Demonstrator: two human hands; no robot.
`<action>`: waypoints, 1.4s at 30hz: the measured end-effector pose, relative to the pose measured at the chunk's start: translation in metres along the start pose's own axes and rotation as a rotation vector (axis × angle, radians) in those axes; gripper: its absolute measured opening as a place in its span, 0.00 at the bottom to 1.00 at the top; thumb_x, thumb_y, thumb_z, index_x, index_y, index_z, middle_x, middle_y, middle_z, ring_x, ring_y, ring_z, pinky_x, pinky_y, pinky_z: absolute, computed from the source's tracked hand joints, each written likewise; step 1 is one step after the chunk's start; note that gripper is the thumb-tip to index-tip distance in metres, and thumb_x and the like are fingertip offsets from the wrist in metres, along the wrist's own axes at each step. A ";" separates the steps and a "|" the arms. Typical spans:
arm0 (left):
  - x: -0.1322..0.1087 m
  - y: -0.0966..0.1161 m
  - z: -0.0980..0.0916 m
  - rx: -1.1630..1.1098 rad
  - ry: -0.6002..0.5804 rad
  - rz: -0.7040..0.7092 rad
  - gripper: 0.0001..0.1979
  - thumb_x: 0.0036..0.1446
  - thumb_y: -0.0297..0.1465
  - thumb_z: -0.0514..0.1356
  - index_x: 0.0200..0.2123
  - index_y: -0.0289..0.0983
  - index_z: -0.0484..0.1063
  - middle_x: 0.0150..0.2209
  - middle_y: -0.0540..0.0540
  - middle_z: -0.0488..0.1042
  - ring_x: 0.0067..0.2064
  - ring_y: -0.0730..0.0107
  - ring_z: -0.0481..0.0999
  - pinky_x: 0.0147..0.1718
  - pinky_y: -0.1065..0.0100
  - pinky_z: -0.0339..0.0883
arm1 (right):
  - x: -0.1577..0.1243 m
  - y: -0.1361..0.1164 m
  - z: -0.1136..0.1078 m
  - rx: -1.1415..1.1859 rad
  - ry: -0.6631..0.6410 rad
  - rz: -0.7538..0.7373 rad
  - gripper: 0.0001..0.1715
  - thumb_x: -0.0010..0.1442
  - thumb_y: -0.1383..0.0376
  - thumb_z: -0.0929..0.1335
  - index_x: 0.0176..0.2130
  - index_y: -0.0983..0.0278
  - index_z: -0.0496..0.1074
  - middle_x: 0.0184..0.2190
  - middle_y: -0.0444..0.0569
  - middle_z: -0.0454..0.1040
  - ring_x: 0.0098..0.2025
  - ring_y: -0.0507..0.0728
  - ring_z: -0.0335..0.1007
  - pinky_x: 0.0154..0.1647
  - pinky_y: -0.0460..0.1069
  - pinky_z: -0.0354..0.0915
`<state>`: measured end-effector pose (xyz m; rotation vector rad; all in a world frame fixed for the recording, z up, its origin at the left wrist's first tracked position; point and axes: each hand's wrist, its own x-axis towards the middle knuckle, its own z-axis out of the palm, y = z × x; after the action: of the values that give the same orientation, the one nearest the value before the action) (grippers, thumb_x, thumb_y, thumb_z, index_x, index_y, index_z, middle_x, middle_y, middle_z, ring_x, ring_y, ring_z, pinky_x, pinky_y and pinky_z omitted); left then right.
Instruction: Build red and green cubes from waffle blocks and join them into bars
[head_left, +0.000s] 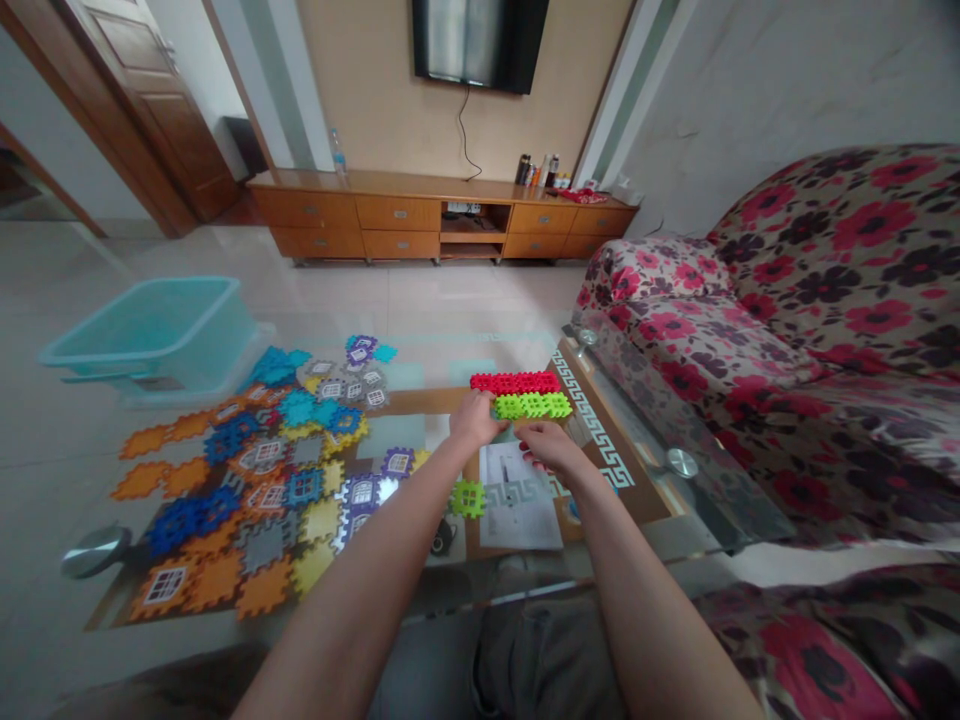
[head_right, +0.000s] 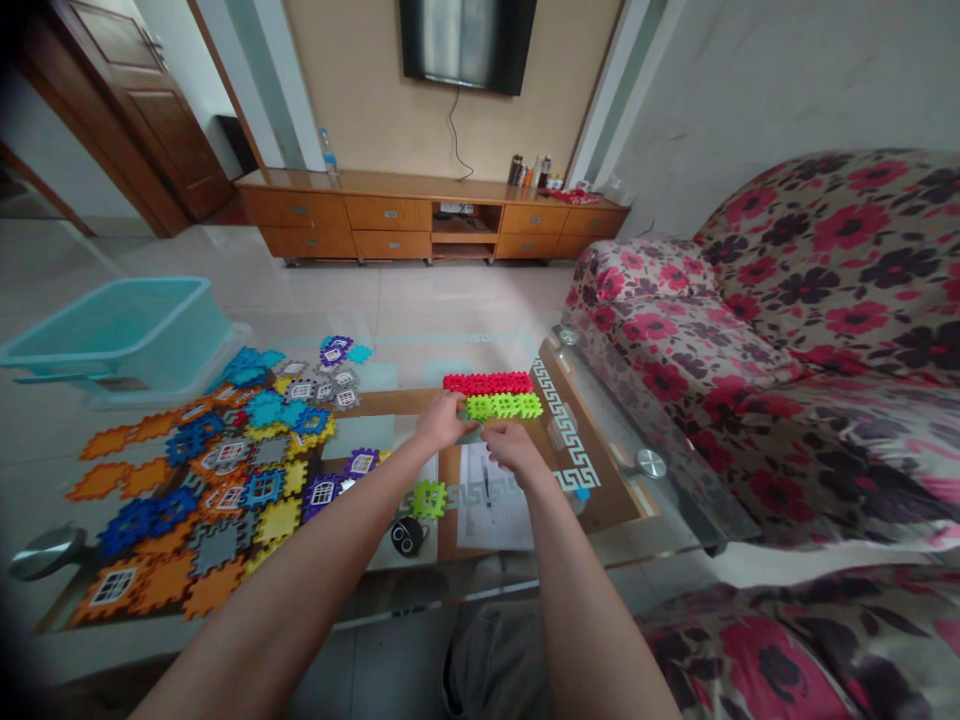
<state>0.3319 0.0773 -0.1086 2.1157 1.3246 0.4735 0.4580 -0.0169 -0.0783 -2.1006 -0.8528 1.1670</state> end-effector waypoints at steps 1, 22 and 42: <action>0.000 0.000 0.000 0.001 -0.001 -0.002 0.24 0.46 0.39 0.72 0.47 0.39 0.75 0.52 0.37 0.75 0.53 0.49 0.74 0.47 0.58 0.68 | 0.000 0.000 0.000 -0.002 0.000 0.002 0.09 0.58 0.63 0.69 0.28 0.65 0.69 0.21 0.43 0.68 0.18 0.47 0.59 0.16 0.42 0.51; -0.005 -0.032 -0.027 0.020 -0.041 0.252 0.13 0.44 0.33 0.70 0.35 0.36 0.79 0.37 0.44 0.79 0.40 0.59 0.76 0.42 0.64 0.67 | 0.019 0.009 0.005 -0.138 0.033 -0.096 0.14 0.65 0.61 0.69 0.47 0.67 0.74 0.43 0.52 0.78 0.43 0.58 0.76 0.44 0.52 0.72; -0.008 -0.036 -0.035 0.045 -0.105 0.333 0.09 0.45 0.30 0.68 0.32 0.37 0.76 0.33 0.45 0.78 0.44 0.55 0.76 0.49 0.62 0.66 | 0.035 0.001 0.028 -0.011 0.119 -0.261 0.21 0.49 0.70 0.67 0.43 0.67 0.80 0.28 0.49 0.81 0.34 0.57 0.76 0.37 0.47 0.67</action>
<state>0.2841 0.0922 -0.1053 2.3758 0.9350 0.4628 0.4485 0.0146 -0.1089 -1.9740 -1.0416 0.8944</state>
